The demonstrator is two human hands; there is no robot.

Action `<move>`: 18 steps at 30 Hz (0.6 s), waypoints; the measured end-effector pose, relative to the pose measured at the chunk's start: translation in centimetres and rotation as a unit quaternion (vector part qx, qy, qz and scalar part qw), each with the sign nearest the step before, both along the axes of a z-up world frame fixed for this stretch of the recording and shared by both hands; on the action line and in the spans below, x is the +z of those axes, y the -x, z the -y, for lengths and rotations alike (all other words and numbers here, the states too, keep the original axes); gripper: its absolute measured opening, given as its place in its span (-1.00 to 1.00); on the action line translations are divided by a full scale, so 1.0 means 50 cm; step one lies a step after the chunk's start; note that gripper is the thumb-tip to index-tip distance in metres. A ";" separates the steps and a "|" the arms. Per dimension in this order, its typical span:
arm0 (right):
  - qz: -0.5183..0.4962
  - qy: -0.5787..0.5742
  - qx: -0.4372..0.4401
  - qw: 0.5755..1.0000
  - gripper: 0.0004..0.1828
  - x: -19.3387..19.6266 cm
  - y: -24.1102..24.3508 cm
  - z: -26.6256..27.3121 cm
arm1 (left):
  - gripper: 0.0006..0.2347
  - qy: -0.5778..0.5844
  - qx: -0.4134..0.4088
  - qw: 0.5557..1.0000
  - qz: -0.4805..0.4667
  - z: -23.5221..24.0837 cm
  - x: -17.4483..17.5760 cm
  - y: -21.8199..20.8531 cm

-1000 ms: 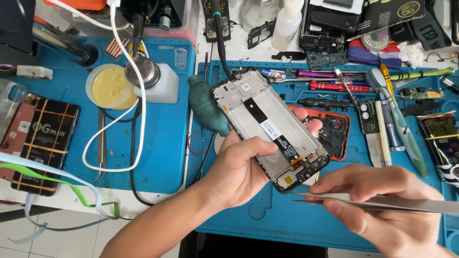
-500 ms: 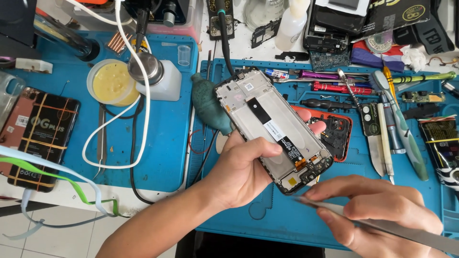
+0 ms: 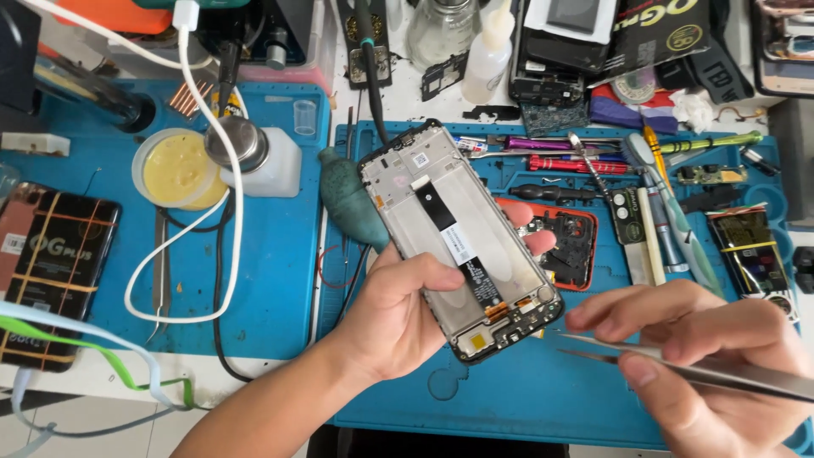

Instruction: The person uses tweezers to remove a ribbon cable from a disassembled smartphone, then uses a small brush to clean the interior frame and components. The phone remains open on the workbench throughout the clip.

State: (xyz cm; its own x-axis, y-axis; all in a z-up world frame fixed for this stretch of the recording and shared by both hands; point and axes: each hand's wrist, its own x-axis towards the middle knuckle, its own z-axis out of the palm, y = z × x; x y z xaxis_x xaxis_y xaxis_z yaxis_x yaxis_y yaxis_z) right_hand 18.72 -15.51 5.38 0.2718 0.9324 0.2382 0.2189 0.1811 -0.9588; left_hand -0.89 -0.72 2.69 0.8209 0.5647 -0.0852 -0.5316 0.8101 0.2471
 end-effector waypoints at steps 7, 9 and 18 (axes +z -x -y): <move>0.012 -0.018 0.014 1.000 -0.78 -0.010 0.002 0.000 | -0.45 0.000 -0.006 1.000 0.018 -0.001 -0.012 0.003; 0.036 -0.030 0.013 0.999 -0.75 -0.014 0.001 0.000 | -0.45 -0.001 -0.003 1.000 0.019 0.000 -0.012 0.004; -0.017 -0.013 -0.008 1.000 -0.78 0.002 0.010 -0.002 | -0.48 -0.013 0.014 1.000 -0.022 -0.003 -0.004 0.000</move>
State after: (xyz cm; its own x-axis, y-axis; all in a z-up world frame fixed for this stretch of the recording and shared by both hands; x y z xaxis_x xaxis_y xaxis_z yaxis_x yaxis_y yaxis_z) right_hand 18.24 -15.40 5.49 0.2952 0.9215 0.2525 0.1896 0.2025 -0.9608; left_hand -0.88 -0.55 2.47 0.8008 0.5895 -0.1059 -0.5419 0.7885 0.2909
